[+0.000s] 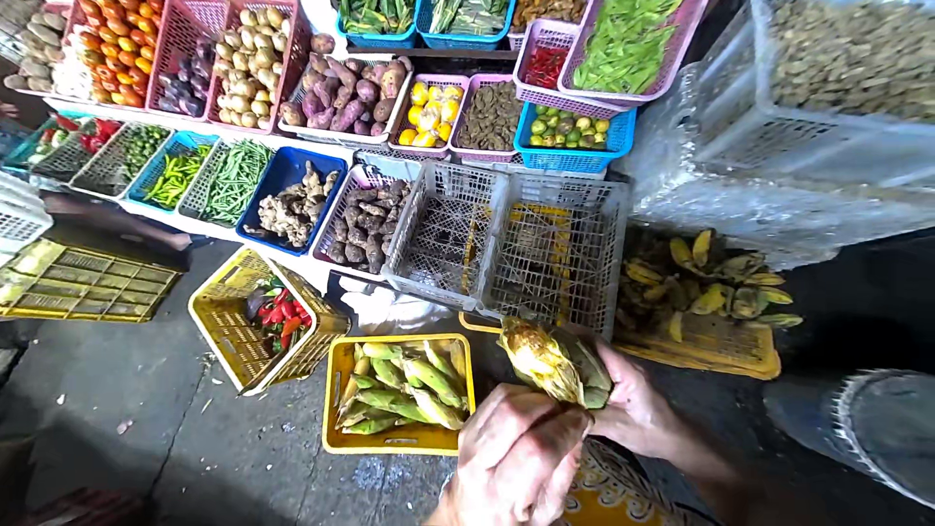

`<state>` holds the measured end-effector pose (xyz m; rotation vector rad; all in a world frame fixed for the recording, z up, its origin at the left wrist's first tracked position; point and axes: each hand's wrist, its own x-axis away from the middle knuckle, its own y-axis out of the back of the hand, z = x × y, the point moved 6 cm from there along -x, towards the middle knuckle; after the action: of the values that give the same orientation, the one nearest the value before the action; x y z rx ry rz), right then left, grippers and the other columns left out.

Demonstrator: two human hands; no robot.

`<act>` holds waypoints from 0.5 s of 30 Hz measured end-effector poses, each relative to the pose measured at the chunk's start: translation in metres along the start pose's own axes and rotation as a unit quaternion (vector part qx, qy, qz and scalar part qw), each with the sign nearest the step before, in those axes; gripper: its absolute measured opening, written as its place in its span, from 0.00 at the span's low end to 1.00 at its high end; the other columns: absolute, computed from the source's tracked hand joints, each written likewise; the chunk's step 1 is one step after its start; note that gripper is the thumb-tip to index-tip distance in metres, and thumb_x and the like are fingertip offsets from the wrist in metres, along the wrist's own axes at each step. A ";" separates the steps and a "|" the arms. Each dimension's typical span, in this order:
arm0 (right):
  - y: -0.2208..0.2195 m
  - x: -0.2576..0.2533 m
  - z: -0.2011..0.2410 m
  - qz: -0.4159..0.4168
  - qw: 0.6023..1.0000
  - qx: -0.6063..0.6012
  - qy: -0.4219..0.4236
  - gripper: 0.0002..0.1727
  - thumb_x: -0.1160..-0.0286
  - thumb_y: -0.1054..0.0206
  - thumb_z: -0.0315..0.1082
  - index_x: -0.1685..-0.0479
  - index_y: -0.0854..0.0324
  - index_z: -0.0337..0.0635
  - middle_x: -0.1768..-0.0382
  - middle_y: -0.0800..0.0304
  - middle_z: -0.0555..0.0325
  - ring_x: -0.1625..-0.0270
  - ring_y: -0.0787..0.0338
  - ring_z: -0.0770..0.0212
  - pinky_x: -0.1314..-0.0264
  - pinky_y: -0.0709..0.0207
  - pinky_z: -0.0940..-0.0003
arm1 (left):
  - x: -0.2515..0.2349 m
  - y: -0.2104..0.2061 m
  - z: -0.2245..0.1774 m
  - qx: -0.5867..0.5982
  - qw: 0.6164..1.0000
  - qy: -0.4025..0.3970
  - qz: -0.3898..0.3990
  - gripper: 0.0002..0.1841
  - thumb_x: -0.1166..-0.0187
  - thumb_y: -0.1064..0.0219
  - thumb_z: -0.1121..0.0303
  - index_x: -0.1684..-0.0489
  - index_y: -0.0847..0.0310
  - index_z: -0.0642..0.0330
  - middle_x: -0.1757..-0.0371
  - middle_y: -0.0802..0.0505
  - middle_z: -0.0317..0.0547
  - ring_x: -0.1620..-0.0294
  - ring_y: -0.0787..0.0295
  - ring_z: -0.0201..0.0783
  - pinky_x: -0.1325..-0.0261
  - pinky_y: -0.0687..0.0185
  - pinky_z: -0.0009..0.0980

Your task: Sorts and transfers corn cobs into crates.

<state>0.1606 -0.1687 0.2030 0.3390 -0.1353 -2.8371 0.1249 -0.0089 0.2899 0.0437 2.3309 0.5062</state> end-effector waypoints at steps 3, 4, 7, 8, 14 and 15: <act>0.002 -0.003 -0.002 0.002 1.000 0.000 0.001 0.42 0.41 0.16 0.52 0.26 0.24 0.40 0.34 0.13 0.66 0.31 0.17 0.81 0.26 0.22 0.81 | -0.001 -0.002 0.003 0.003 1.000 0.006 0.002 0.04 0.17 0.33 0.71 0.58 0.16 0.63 0.56 0.14 0.43 0.50 0.15 0.30 0.37 0.19 0.19; 0.003 -0.003 -0.002 0.002 1.000 0.000 0.000 0.42 0.41 0.16 0.52 0.26 0.24 0.40 0.34 0.13 0.65 0.31 0.17 0.80 0.26 0.22 0.81 | -0.001 -0.002 0.003 0.007 1.000 0.008 0.003 0.04 0.17 0.33 0.71 0.58 0.16 0.63 0.56 0.14 0.43 0.49 0.15 0.30 0.37 0.19 0.19; 0.004 -0.004 -0.006 -0.001 1.000 0.002 -0.005 0.42 0.40 0.17 0.53 0.27 0.24 0.37 0.35 0.12 0.64 0.31 0.17 0.81 0.27 0.22 0.82 | -0.005 0.000 0.005 0.011 1.000 0.015 0.008 0.05 0.16 0.34 0.70 0.57 0.16 0.62 0.55 0.14 0.43 0.48 0.15 0.29 0.37 0.19 0.19; 0.005 -0.004 -0.008 0.001 1.000 0.008 -0.010 0.42 0.40 0.17 0.54 0.28 0.23 0.37 0.36 0.12 0.64 0.32 0.17 0.81 0.27 0.22 0.82 | -0.007 0.004 0.005 0.000 1.000 0.022 0.009 0.05 0.15 0.35 0.69 0.57 0.16 0.61 0.55 0.14 0.42 0.47 0.15 0.29 0.37 0.20 0.19; 0.007 0.007 -0.022 0.047 0.994 0.074 -0.068 0.42 0.46 0.16 0.51 0.30 0.19 0.36 0.38 0.10 0.54 0.35 0.15 0.77 0.29 0.22 0.80 | -0.019 0.034 0.051 -0.087 0.993 0.069 0.036 0.09 0.12 0.37 0.61 0.59 0.17 0.54 0.56 0.12 0.36 0.46 0.15 0.23 0.39 0.20 0.17; 0.004 0.009 -0.025 0.055 0.993 0.058 -0.085 0.43 0.46 0.15 0.51 0.30 0.20 0.35 0.38 0.10 0.54 0.35 0.14 0.78 0.30 0.22 0.80 | -0.019 0.032 0.061 -0.047 0.993 0.094 0.050 0.09 0.13 0.37 0.60 0.59 0.17 0.54 0.55 0.12 0.35 0.46 0.15 0.22 0.40 0.19 0.17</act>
<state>0.1593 -0.1771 0.1768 0.1079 -0.3427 -2.7507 0.1761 0.0379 0.2744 0.0714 2.4934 0.6954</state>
